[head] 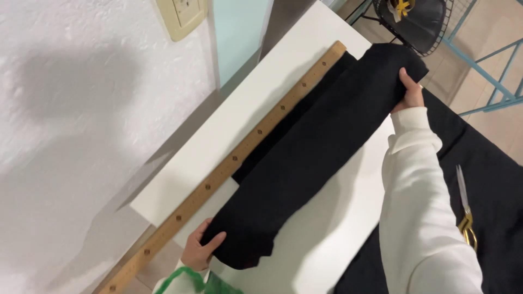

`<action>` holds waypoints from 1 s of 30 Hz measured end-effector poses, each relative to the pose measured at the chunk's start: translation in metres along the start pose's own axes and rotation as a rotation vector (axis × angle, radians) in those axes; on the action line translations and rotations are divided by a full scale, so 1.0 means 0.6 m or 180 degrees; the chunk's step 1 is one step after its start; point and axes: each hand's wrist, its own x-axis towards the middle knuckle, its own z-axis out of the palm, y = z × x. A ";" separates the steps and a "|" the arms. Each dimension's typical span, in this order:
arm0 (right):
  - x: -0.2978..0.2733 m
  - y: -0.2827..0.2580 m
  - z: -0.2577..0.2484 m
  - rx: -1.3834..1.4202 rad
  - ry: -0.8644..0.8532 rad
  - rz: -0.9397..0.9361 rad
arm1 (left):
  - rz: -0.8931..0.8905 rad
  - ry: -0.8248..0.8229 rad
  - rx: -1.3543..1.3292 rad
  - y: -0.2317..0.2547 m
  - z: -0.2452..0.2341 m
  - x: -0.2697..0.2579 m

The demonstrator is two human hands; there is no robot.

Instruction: The person measures and cuts black fabric on a white table using a wooden ruler and gold-handled scissors. They fold the fabric, align it with the ruler, and cut strips, then move to another table to place the cut pieces on top of brown fabric.

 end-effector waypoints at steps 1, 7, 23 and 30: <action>0.035 0.019 -0.005 -0.0111 0.0084 0.0069 | -0.0011 0.0088 0.0217 -0.013 -0.002 0.013; 0.157 0.178 -0.151 0.0008 0.0424 0.0372 | -0.0217 0.1274 0.0072 -0.055 0.017 0.066; 0.202 0.058 -0.052 -0.3640 0.0232 0.0082 | 0.0287 0.1130 0.0364 -0.066 0.097 0.027; 0.180 0.010 -0.037 -0.2085 -0.0182 -0.0306 | 0.0588 0.0611 -0.0158 -0.036 0.124 0.020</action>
